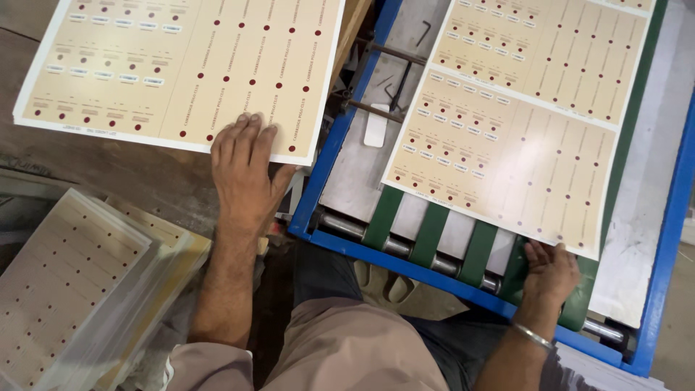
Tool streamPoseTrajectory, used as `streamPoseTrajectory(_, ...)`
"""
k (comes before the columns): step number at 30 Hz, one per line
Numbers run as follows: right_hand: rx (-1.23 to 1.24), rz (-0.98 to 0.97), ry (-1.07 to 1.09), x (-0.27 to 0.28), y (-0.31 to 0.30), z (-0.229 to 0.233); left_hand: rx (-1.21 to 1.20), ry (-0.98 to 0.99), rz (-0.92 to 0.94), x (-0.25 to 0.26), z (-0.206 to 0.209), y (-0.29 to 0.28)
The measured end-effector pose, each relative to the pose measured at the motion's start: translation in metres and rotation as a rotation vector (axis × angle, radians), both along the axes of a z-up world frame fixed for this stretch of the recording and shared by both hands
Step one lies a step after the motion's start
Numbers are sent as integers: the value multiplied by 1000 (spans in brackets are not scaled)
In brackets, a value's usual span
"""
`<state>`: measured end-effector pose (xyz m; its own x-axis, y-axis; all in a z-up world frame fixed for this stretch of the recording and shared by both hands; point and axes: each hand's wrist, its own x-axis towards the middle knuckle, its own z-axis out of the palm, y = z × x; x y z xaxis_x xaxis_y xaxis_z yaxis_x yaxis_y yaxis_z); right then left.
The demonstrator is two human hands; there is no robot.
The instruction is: The person repeatedly picks up sheets of printed paper from a conveyor belt and stacks them onto a pile on a table to the left. The person uses both hands to align the sheets and maintain a neat stack throughout the process.
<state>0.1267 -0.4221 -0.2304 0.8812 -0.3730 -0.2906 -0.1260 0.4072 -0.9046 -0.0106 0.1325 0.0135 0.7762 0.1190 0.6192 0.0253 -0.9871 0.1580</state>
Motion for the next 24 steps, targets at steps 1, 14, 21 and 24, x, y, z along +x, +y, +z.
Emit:
streamPoseTrajectory(1, -3, 1, -11, -4, 1, -3, 9, -12, -5, -2, 0, 0)
streamPoseTrajectory(14, -98, 332, 12, -94, 111, 64, 27, 48, -66, -15, 4, 16)
streamPoseTrajectory(21, -84, 973, -231, -120, 196, 142, -31, 58, -229, -25, 8, -43)
streamPoseTrajectory(24, 261, 1108, -428, -136, 221, 144, 70, 182, -417, -28, -11, -131)
